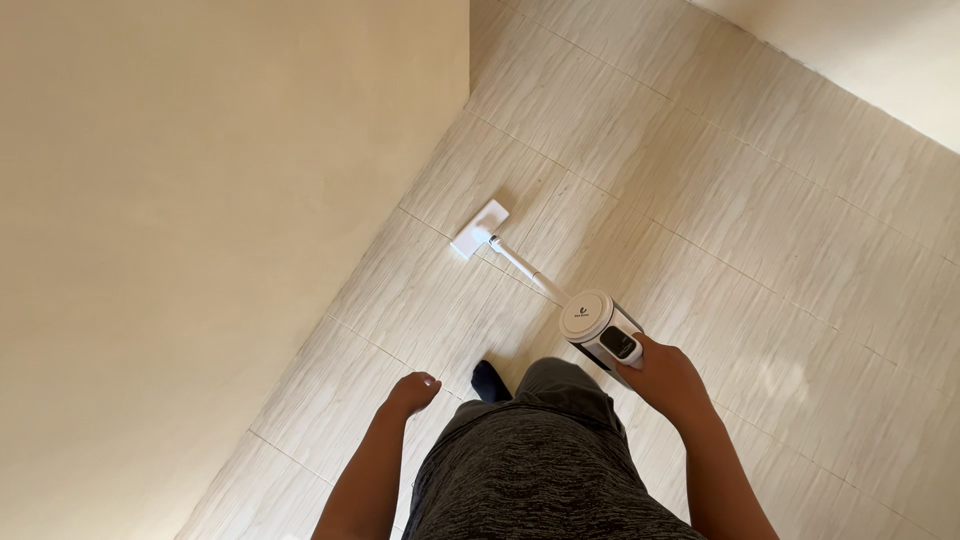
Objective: The person vacuums the tiled floor using a cordless stick vacuum cleaner.
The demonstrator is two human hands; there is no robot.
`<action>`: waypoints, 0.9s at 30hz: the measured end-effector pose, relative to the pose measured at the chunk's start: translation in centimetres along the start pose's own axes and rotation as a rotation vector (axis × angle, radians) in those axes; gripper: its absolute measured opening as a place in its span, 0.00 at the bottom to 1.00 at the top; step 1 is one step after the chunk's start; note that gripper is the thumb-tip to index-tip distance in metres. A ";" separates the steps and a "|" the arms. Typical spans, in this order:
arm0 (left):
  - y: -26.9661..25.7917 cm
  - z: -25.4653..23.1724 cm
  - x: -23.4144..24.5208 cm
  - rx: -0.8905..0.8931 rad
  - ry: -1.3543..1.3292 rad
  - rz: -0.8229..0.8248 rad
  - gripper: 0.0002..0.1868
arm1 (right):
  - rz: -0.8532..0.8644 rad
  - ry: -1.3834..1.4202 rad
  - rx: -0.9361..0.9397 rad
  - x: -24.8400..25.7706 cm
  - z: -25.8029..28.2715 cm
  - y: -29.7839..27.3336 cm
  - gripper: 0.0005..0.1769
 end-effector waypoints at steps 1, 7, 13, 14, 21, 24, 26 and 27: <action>0.0 -0.2 -0.1 -0.013 -0.015 0.001 0.27 | -0.002 0.007 0.008 0.2 -0.2 -0.1 0.23; -0.7 -0.6 -1.7 -0.021 0.037 0.081 0.28 | 0.022 -0.072 0.063 0.5 0.2 -0.3 0.18; -2.4 0.6 -2.8 0.010 0.024 0.094 0.27 | 0.013 -0.061 0.158 0.1 1.5 0.3 0.18; -2.5 0.8 -2.8 0.008 0.020 0.090 0.27 | 0.043 -0.085 0.117 -0.1 1.6 0.5 0.18; -3.2 2.2 -2.4 0.066 -0.059 0.060 0.27 | 0.032 -0.131 0.227 -1.6 3.0 2.1 0.18; -3.4 2.6 -2.2 0.075 -0.104 0.030 0.27 | 0.042 -0.113 0.259 -2.0 4.2 2.7 0.19; -3.7 2.8 -2.3 0.089 -0.118 0.040 0.26 | 0.067 -0.075 0.235 -2.4 5.1 3.0 0.22; -3.8 2.8 -2.4 0.092 -0.122 0.039 0.26 | 0.069 -0.078 0.239 -2.5 5.5 3.1 0.22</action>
Point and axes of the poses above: each hand's wrist, its own y-axis towards the middle knuckle, its own x-axis out of the back of the hand, z = x × y, the point moved 2 cm from there along y, towards the middle knuckle, and after that the axes turned 7 degrees about y, right-handed, at the moved point
